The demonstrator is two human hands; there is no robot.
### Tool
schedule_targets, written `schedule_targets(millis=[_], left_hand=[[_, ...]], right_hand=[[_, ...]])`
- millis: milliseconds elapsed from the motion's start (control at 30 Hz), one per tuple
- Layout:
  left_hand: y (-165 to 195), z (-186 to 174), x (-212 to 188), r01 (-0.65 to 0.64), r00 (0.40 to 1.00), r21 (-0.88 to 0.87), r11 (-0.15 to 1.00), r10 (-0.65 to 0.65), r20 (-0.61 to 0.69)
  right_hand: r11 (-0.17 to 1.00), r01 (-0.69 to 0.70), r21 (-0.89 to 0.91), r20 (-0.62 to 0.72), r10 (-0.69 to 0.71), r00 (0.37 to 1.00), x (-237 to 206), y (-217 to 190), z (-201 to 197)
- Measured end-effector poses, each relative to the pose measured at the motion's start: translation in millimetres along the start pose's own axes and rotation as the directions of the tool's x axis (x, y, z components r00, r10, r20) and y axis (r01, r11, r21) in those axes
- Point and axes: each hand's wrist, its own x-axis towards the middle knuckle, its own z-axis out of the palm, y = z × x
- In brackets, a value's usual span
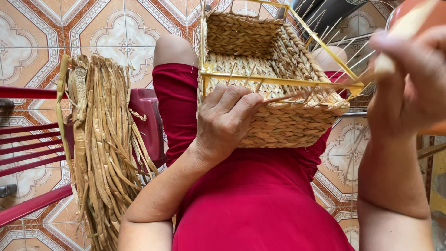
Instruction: The person weaves a rectangular basket by hand, threading dried palm strips through a metal frame. They repeatedly pull strips through the weave, trim excess with scissors, and adjust the basket's position on their lap.
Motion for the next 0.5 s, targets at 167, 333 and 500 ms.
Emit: schedule_targets(millis=[167, 333, 500], left_hand=[[2, 2, -1, 0.008, 1.000, 0.032, 0.999, -0.008, 0.005], [4, 1, -2, 0.029, 0.999, 0.029, 0.999, -0.030, 0.027], [4, 0, 0, 0.031, 0.999, 0.043, 0.999, -0.033, 0.040]], right_hand=[[0.932, -0.008, 0.363, 0.098, -0.029, 0.995, -14, -57, 6], [0.936, 0.176, 0.306, 0.226, -0.251, 0.941, -5, -59, 15], [0.976, 0.217, 0.006, 0.356, -0.205, 0.912, 3, -32, 45]])
